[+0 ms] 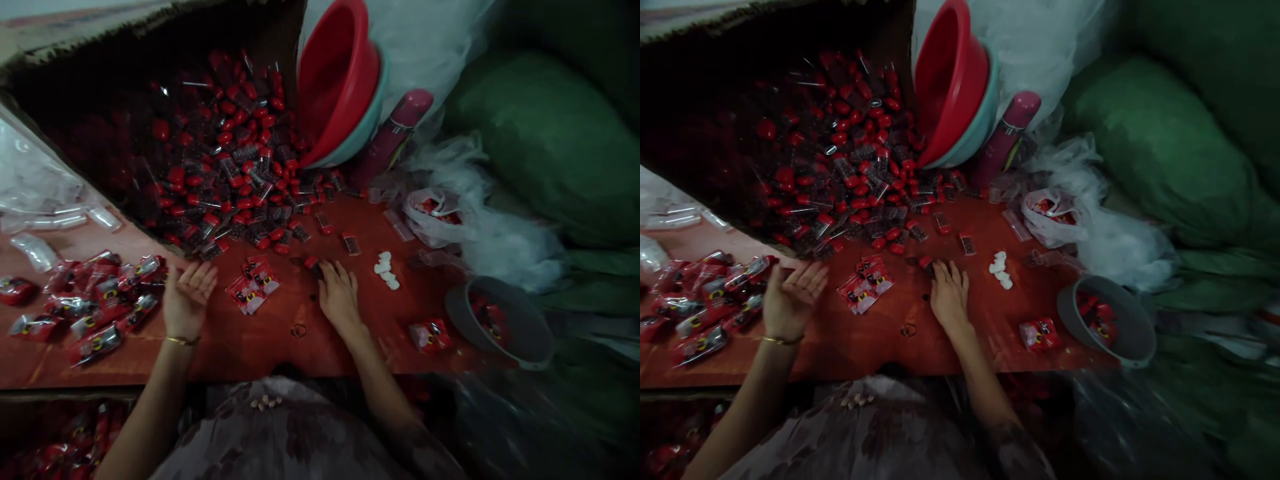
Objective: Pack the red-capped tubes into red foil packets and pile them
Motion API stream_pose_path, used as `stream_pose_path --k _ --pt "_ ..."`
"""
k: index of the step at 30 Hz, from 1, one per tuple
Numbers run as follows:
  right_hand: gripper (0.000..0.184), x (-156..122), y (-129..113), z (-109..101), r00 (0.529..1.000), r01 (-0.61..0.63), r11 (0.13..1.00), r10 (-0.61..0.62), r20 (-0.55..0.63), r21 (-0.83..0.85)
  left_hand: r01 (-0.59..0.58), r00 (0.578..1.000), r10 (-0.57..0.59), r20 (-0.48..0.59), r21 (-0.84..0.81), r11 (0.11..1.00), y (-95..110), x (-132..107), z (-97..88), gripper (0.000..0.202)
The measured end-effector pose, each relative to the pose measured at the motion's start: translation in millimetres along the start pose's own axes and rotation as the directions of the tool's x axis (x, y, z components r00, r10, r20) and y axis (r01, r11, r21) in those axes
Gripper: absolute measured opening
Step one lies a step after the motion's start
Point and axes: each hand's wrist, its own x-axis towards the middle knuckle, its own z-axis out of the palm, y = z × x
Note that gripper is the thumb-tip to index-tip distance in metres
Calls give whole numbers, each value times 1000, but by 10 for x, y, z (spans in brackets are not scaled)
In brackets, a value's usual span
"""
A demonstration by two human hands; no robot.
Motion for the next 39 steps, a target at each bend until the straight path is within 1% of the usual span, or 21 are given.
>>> stream_pose_path --k 1,2,4,5,6,8,10,12,15,18,20,22,24,27,28,30,32,33,36,37,39 --pt "43 -66 -62 7 1000 16 1000 -16 -11 9 -96 995 91 40 157 983 -100 -51 68 43" --pt "42 -119 -115 12 999 25 1000 -25 -24 17 -250 967 215 140 326 912 -196 -92 134 37" --pt "41 -183 -191 15 998 37 999 -35 -54 33 -548 834 346 430 569 613 -365 -132 252 32" --pt "40 -196 -217 13 997 44 998 -41 -71 40 -649 760 343 552 621 439 -438 -130 298 30" --pt "39 -199 -238 7 995 52 998 -48 -86 44 -709 705 309 638 644 287 -504 -116 334 28" --pt "36 -190 -274 -16 991 71 996 -64 -116 54 -752 652 238 720 654 80 -618 -67 371 23" --pt "33 -181 -317 -52 986 96 993 -85 -144 68 -764 629 196 752 644 -19 -704 -24 366 20" --pt "31 -182 -372 -90 980 125 987 -107 -168 98 -778 608 193 770 627 -51 -753 -10 337 21" --pt "26 -198 -477 -126 972 173 968 -138 -188 180 -785 598 213 773 618 -40 -763 -32 303 23" --pt "25 -204 -597 -130 974 195 931 -148 -169 308 -776 616 237 751 630 20 -743 -50 310 21" --pt "26 -187 -670 -118 986 148 906 -103 -132 396 -760 645 252 722 642 106 -735 -48 330 20" --pt "32 -148 -722 -95 998 41 884 -11 -65 467 -742 670 263 694 637 208 -732 -48 349 21" --pt "40 -95 -748 -63 997 -68 846 82 -2 529 -737 675 267 688 604 304 -730 -60 362 22" --pt "33 -19 -744 -15 992 -107 746 120 25 657 -704 690 269 672 536 467 -722 -110 373 23" --pt "30 -1 -737 -3 993 -105 702 117 31 705 -664 717 262 646 519 538 -718 -132 379 26" --pt "30 20 -724 13 992 -119 606 114 63 787 -534 804 230 549 494 686 -708 -173 399 36" --pt "33 24 -723 21 987 -154 522 121 106 839 -368 884 145 444 471 802 -695 -195 431 43" --pt "34 22 -727 24 984 -170 490 129 122 855 -287 907 83 412 462 839 -689 -195 448 44" --pt "39 7 -742 37 976 -211 455 146 161 865 -138 910 -80 408 478 867 -666 -153 485 30" --pt "39 2 -741 42 973 -224 468 155 171 855 -148 906 -85 415 498 854 -656 -130 489 26" --pt "40 -1 -726 43 968 -240 518 188 165 821 -284 901 8 433 576 766 -632 -84 485 21"
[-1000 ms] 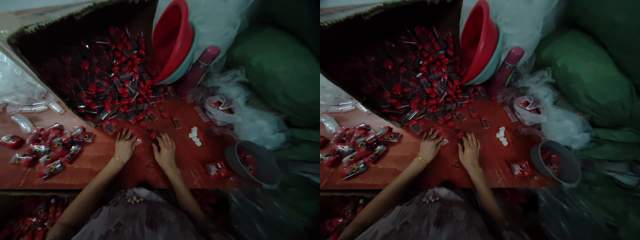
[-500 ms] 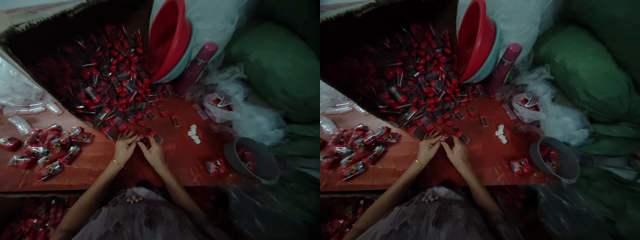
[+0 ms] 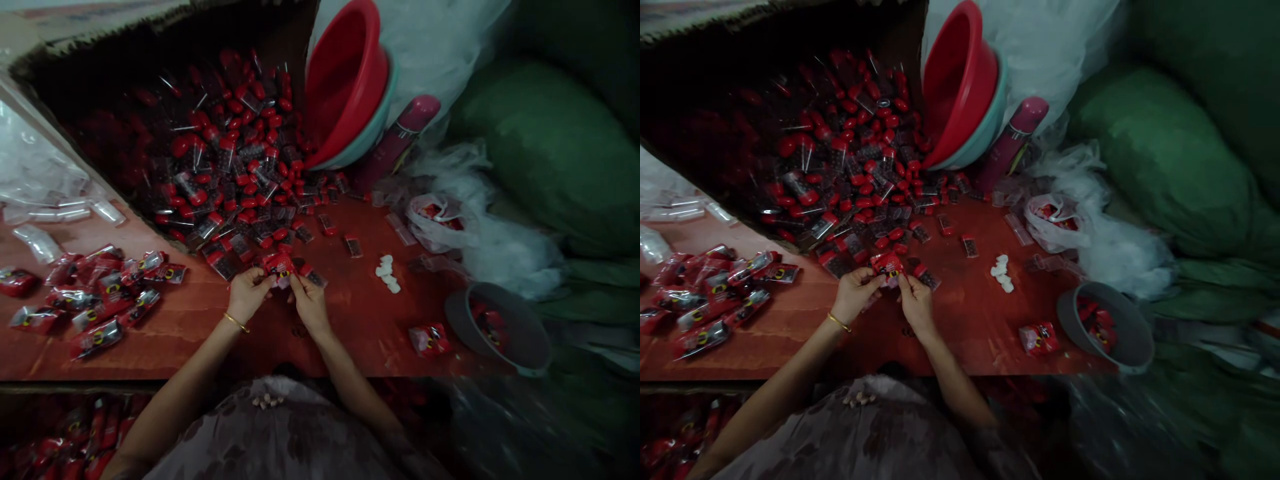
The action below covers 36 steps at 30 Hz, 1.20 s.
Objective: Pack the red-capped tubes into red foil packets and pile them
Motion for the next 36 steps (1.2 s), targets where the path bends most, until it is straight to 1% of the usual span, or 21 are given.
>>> stream_pose_path --k 1,3,4,6,8,10,12,13,14,16,18,19,20,22,25,28,30,31,33,35,36 --pt "40 4 2 -14 1000 1 1000 -2 -26 -31 -61 998 65 -21 130 990 3 14 -15 21" --pt "38 16 -5 -52 996 28 997 -34 -80 -70 -153 986 169 -2 417 896 16 25 -25 16" --pt "38 22 -14 -72 993 52 996 -60 -99 -77 -176 982 186 36 534 827 26 22 -18 13" --pt "38 28 -37 -107 987 99 991 -109 -115 -84 -202 978 188 95 673 711 54 5 16 14" --pt "38 22 -60 -128 983 129 987 -141 -121 -97 -239 962 257 88 724 647 86 -21 49 29" --pt "38 6 -76 -137 976 161 979 -177 -128 -129 -293 921 388 41 730 618 121 -50 52 40" --pt "37 -10 -89 -138 964 194 966 -220 -152 -169 -355 876 483 9 689 632 157 -88 20 40" --pt "36 -17 -94 -136 957 204 961 -236 -170 -187 -376 873 488 9 648 662 172 -109 -1 38" --pt "36 -23 -100 -132 951 209 957 -246 -186 -199 -380 889 458 19 590 712 185 -133 -19 39" --pt "35 -34 -111 -112 947 220 954 -259 -192 -202 -312 946 321 52 418 853 198 -177 -29 45" --pt "33 -54 -116 -69 948 252 950 -281 -153 -186 -147 988 136 68 192 970 194 -209 5 46" --pt "31 -69 -115 -40 946 272 946 -297 -127 -178 -55 997 51 55 75 996 186 -218 34 46" --pt "30 -89 -112 -6 944 293 940 -314 -106 -175 24 999 -23 32 -32 999 177 -223 66 45" --pt "28 -136 -102 59 939 317 931 -335 -80 -180 131 990 -137 -23 -191 973 157 -223 122 44" --pt "31 -189 -88 84 946 309 930 -322 -33 -197 194 973 -223 -56 -325 926 129 -209 143 41" --pt "30 -155 -72 -59 937 340 898 -348 20 -279 218 962 -268 -55 -434 874 119 -185 91 39" --pt "30 -80 -36 -235 923 355 832 -383 21 -427 239 951 -304 -53 -499 833 134 -164 49 41" --pt "31 -35 -6 -328 923 333 783 -385 11 -526 254 944 -326 -49 -523 813 148 -154 35 42" --pt "39 41 75 -489 941 228 672 -338 -18 -704 296 930 -367 -22 -548 782 184 -140 27 45" --pt "45 75 163 -581 963 149 578 -269 -15 -802 334 919 -393 12 -551 764 219 -134 42 46" --pt "46 73 201 -598 969 138 549 -245 -1 -824 350 916 -400 30 -551 758 232 -133 54 46"
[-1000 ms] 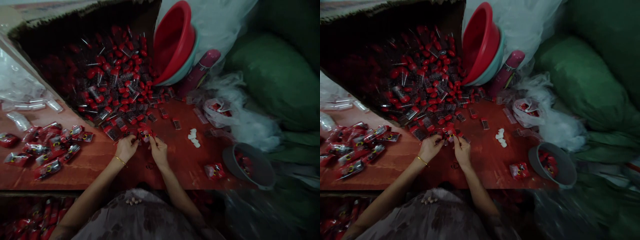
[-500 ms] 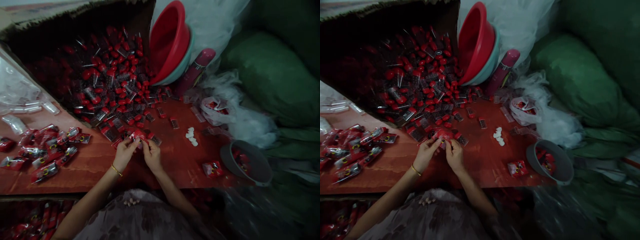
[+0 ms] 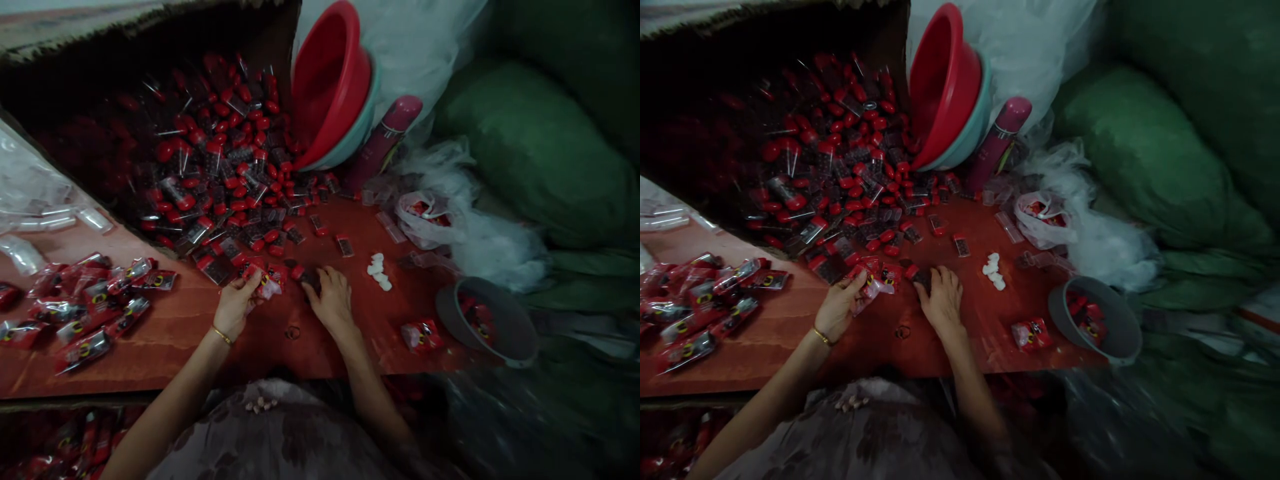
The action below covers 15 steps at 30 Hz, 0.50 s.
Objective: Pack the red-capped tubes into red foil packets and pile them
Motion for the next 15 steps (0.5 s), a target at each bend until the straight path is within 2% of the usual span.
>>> stream_pose_path --k 4,7,9,12,13,15 --pt "55 -80 -10 69 998 64 997 -63 21 -36 33 999 -33 1 -4 999 -3 -8 32 47" --pt "42 -88 -39 71 993 112 993 -111 29 -36 55 998 -55 -10 -14 998 6 -12 21 44" --pt "34 -77 -26 48 991 129 991 -130 22 28 63 998 -63 -3 -27 998 15 -17 11 43" --pt "29 -113 8 -32 997 79 948 -78 -16 308 60 998 -60 17 -25 998 18 -29 11 45" --pt "28 -148 11 -75 999 32 898 -37 3 438 55 998 -55 23 -15 998 16 -36 17 45" --pt "28 -246 -14 -181 994 -91 742 25 108 664 35 999 -35 26 10 999 7 -54 39 46"
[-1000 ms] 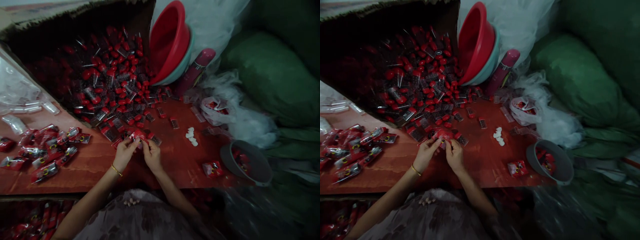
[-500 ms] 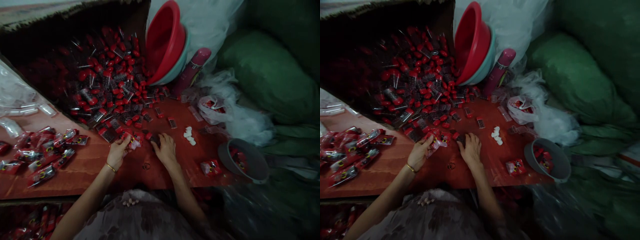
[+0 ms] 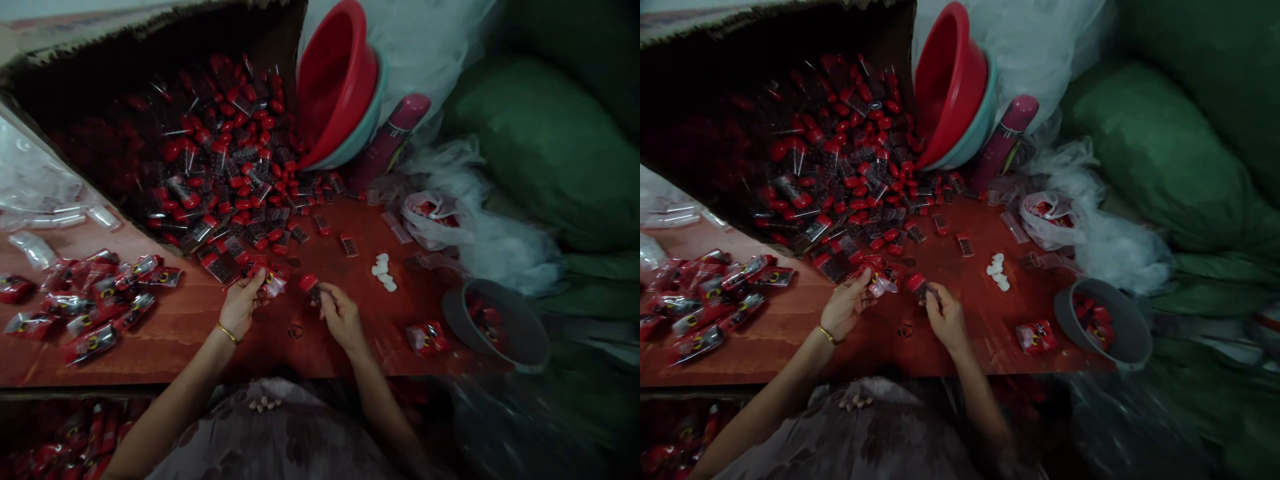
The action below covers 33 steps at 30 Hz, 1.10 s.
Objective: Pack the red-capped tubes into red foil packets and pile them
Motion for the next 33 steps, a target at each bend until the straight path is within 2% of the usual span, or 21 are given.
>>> stream_pose_path --k 2,4,9,13,16,20,25,27,30,32,33 --pt "26 -116 -115 -37 993 -84 979 66 102 184 -32 999 33 -7 25 999 -14 -23 31 48" --pt "23 -198 -237 -47 985 -100 964 60 163 247 -63 998 63 3 54 997 -32 -46 59 48" --pt "17 -210 -392 9 983 -45 974 3 186 221 -176 982 165 94 131 976 -78 -71 46 44" --pt "19 -190 -366 60 986 -64 968 23 167 245 -336 939 301 165 262 905 -80 -69 -23 33" --pt "22 -210 -341 101 987 -88 960 48 154 265 -390 915 340 216 265 882 -92 -80 -33 26" --pt "28 -226 -351 202 983 -145 932 96 157 333 -312 933 258 251 208 927 -203 -101 19 26" --pt "26 -170 -395 368 990 -138 931 123 64 337 -184 962 169 213 52 982 -321 -107 69 35" --pt "24 -150 -405 414 990 -141 934 132 50 330 -174 968 171 185 2 985 -285 -112 75 35" --pt "21 -148 -414 449 983 -177 906 146 109 385 -225 966 228 119 -36 974 -208 -130 81 34" --pt "20 -159 -418 463 983 -177 892 140 120 415 -234 962 236 138 -30 972 -200 -146 90 34" --pt "20 -166 -420 469 985 -168 894 138 101 415 -219 959 219 181 -16 976 -211 -152 96 33"
